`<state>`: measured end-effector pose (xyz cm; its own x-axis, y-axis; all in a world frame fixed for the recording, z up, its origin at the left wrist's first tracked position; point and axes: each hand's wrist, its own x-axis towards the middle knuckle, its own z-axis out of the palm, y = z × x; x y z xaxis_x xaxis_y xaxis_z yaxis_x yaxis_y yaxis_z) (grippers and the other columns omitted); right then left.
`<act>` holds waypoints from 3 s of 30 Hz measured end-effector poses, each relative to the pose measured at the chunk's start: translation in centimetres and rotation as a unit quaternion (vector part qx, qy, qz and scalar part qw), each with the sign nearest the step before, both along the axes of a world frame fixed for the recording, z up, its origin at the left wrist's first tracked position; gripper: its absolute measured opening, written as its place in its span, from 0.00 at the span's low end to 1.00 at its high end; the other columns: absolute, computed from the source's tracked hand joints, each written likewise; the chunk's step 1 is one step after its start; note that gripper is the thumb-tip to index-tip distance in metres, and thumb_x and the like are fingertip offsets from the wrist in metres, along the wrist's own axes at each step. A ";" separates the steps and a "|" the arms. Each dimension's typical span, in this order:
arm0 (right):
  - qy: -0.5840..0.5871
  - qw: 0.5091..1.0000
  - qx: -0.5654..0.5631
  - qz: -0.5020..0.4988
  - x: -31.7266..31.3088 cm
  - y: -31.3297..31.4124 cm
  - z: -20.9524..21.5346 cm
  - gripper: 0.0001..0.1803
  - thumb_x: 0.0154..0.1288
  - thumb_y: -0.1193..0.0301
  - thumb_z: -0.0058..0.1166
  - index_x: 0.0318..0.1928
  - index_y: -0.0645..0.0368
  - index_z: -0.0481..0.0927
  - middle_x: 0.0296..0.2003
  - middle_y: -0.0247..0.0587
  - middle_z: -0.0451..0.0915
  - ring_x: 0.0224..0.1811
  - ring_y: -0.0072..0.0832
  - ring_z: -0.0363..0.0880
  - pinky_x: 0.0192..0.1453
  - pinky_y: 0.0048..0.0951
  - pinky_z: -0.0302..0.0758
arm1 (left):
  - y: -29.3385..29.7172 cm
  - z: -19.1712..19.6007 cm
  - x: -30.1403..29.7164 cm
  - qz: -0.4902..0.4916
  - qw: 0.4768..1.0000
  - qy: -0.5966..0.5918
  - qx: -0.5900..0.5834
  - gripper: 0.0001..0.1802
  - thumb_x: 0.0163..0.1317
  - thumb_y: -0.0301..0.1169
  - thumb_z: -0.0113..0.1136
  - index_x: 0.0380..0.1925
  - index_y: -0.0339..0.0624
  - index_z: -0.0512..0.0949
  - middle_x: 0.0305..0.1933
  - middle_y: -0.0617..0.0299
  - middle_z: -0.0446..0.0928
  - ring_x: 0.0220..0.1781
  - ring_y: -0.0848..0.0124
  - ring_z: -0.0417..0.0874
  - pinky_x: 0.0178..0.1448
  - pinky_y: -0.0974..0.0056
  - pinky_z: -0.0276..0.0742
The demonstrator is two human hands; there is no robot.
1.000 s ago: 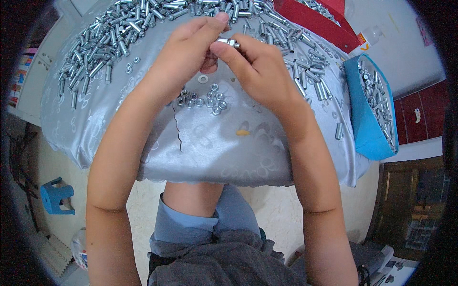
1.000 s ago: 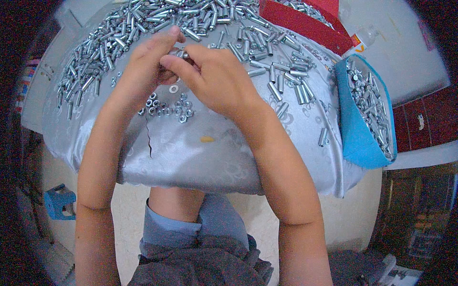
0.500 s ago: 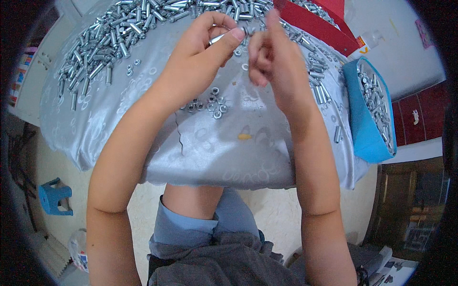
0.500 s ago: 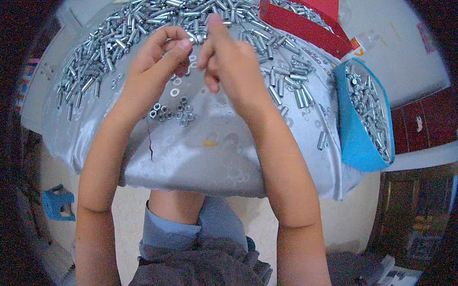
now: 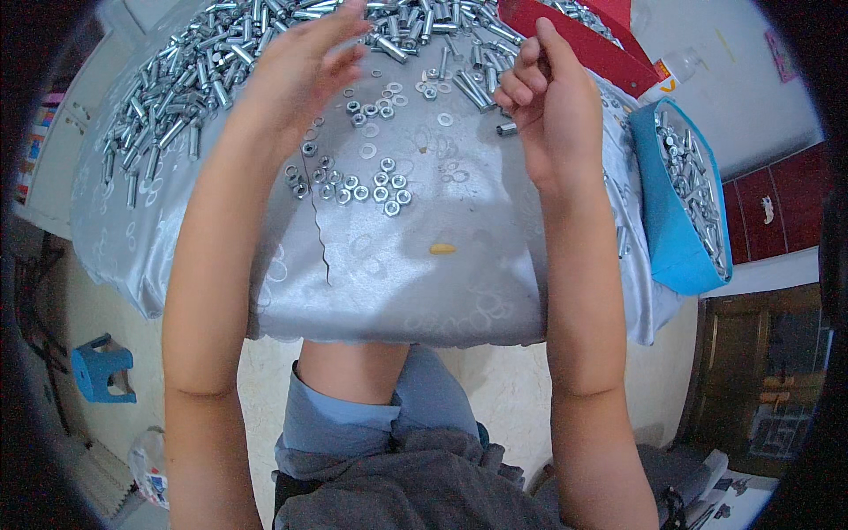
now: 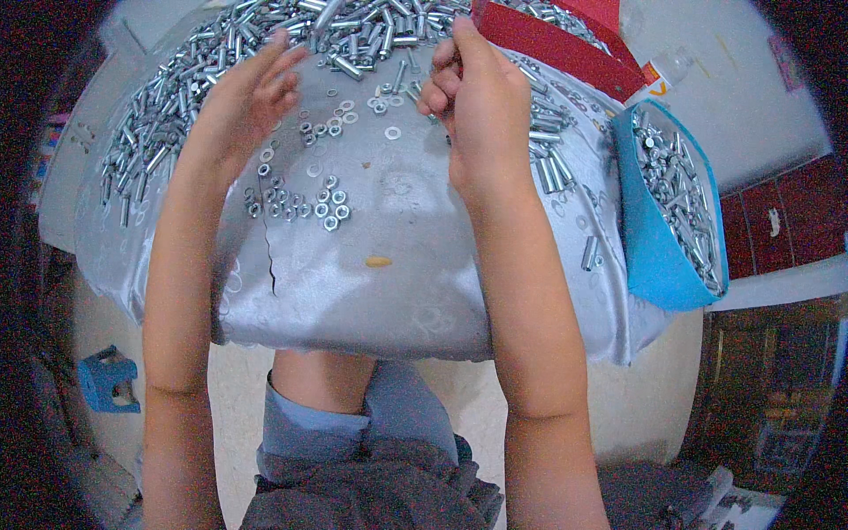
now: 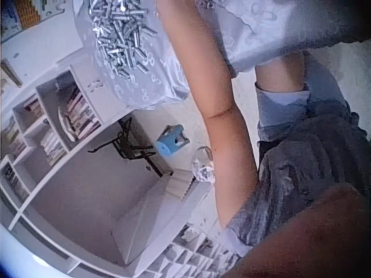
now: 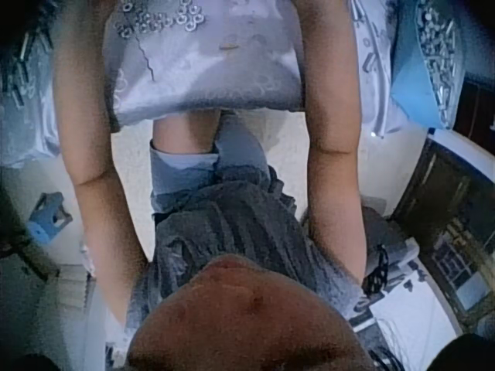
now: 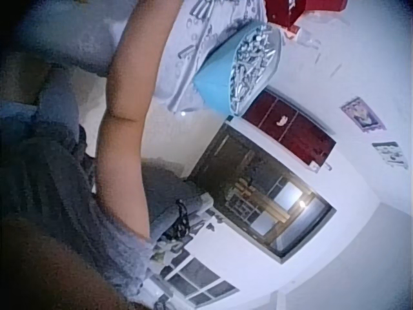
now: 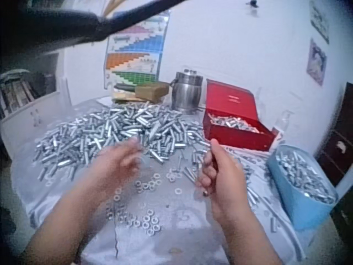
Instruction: The person assembles metal fasteners by hand, picking up cylindrical metal pieces and small washers from a table covered with a white cloth. They thread the washers onto the cylinders and place the assembled units into a blue plastic container. The person also sorts loose fasteners into a red box.
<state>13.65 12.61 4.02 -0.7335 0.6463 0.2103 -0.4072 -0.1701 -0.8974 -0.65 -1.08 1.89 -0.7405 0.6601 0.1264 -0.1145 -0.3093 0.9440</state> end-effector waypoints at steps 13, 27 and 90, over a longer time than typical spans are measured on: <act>-0.254 0.854 0.422 -0.168 -0.5 2.8 -1.9 0.13 0.55 0.62 0.50 0.27 0.60 0.79 0.22 0.42 0.77 0.22 0.33 0.74 0.30 0.31 0.70 | -0.4 -0.4 -0.6 0.135 0.982 0.092 -0.094 0.26 0.52 0.39 0.59 0.48 0.35 0.68 0.44 0.61 0.72 0.43 0.72 0.72 0.44 0.70 0.66; -0.404 0.700 0.568 -0.155 -0.4 3.0 -3.8 0.12 0.46 0.65 0.58 0.29 0.61 0.79 0.29 0.50 0.78 0.34 0.43 0.77 0.40 0.38 0.73 | -0.1 -1.7 -1.5 0.167 0.928 0.273 -0.191 0.19 0.51 0.36 0.59 0.43 0.41 0.73 0.43 0.61 0.74 0.44 0.73 0.73 0.45 0.69 0.67; 0.090 0.946 0.089 -0.298 2.3 6.6 2.1 0.12 0.63 0.66 0.46 0.35 0.64 0.66 0.16 0.37 0.71 0.16 0.19 0.68 0.20 0.17 0.65 | 14.7 4.5 -1.6 -0.133 0.776 0.334 -0.518 0.31 0.49 0.52 0.53 0.32 0.27 0.75 0.37 0.45 0.75 0.39 0.59 0.78 0.37 0.57 0.75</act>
